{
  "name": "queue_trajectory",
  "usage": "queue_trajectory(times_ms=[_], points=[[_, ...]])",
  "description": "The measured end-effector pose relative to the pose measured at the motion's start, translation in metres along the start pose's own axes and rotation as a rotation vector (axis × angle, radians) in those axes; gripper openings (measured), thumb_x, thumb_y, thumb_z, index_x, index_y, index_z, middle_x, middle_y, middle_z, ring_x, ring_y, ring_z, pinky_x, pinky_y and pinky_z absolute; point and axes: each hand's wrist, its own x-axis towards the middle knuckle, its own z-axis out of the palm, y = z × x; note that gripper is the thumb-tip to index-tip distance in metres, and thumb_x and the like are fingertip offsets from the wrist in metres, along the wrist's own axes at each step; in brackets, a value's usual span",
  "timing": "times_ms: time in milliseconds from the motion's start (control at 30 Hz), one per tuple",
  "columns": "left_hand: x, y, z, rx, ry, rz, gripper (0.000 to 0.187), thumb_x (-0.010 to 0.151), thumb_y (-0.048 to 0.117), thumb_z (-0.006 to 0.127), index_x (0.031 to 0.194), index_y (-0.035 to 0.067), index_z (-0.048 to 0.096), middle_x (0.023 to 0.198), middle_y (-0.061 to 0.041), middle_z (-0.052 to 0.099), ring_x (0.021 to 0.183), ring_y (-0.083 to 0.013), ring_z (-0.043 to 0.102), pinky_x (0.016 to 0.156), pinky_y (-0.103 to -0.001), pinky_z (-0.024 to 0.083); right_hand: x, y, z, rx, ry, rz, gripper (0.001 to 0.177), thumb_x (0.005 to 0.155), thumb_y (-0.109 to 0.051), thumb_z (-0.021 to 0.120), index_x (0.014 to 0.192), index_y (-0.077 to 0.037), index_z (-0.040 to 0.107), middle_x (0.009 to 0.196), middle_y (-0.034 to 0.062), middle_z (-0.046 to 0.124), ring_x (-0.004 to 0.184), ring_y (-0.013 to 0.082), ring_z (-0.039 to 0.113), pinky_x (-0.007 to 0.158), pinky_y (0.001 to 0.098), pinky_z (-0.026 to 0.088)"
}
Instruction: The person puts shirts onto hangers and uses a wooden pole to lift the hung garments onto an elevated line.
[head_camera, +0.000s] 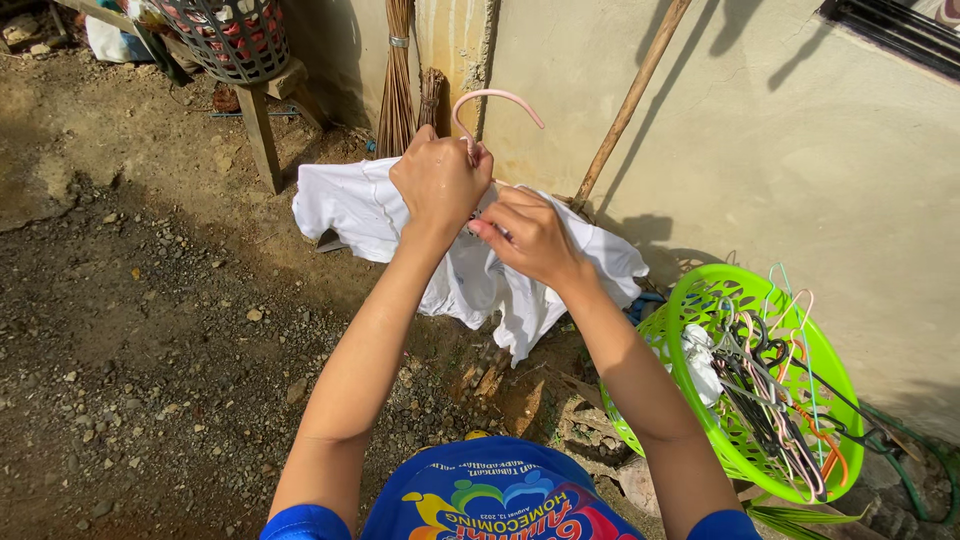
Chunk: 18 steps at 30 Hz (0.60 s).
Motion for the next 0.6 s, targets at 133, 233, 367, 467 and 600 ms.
queue_trajectory(times_ms=[133,233,367,467,600], points=[[0.011,-0.017,-0.016,0.056,0.092,-0.099,0.019,0.076,0.029,0.081,0.066,0.013,0.076,0.062,-0.011,0.060,0.062,-0.0308,0.063,0.048,-0.048,0.044,0.004,-0.033,-0.013,0.011,-0.007,-0.130,0.020,0.096,-0.013,0.074,0.115,-0.006,0.073,0.125,0.0138,0.060,0.101,0.0234,0.060,0.090,0.0379,0.052],[0.018,-0.035,-0.036,0.069,0.135,-0.176,0.023,0.080,0.031,0.080,0.066,0.014,0.077,0.061,-0.011,0.059,0.060,-0.0302,0.061,0.048,-0.047,0.043,-0.017,-0.027,-0.044,-0.321,0.363,0.055,0.026,0.092,-0.013,0.072,0.117,-0.006,0.068,0.127,0.0161,0.052,0.102,0.0309,0.056,0.080,0.0394,0.048],[0.026,-0.032,-0.049,0.104,0.218,-0.144,0.034,0.088,0.041,0.079,0.065,0.015,0.078,0.053,-0.009,0.055,0.058,-0.0277,0.058,0.043,-0.045,0.038,-0.046,0.003,-0.043,0.102,0.012,0.499,0.016,0.104,-0.016,0.067,0.102,0.000,0.066,0.084,0.0114,0.061,0.073,0.0238,0.060,0.068,0.0350,0.047],[0.028,-0.022,-0.056,0.162,0.201,-0.029,0.047,0.094,0.042,0.078,0.059,0.013,0.071,0.050,-0.007,0.053,0.058,-0.0261,0.057,0.044,-0.043,0.036,-0.057,0.010,-0.043,0.016,0.034,0.405,0.022,0.104,-0.016,0.062,0.094,0.003,0.064,0.077,0.0136,0.053,0.063,0.0289,0.053,0.059,0.0370,0.041],[0.027,-0.004,-0.062,0.140,0.228,0.011,0.049,0.092,0.042,0.077,0.054,0.013,0.068,0.048,-0.008,0.052,0.054,-0.0248,0.055,0.041,-0.043,0.034,-0.039,0.010,-0.061,-0.036,0.008,0.373,0.022,0.103,-0.017,0.063,0.093,0.002,0.065,0.078,0.0137,0.053,0.064,0.0301,0.053,0.058,0.0366,0.041]])
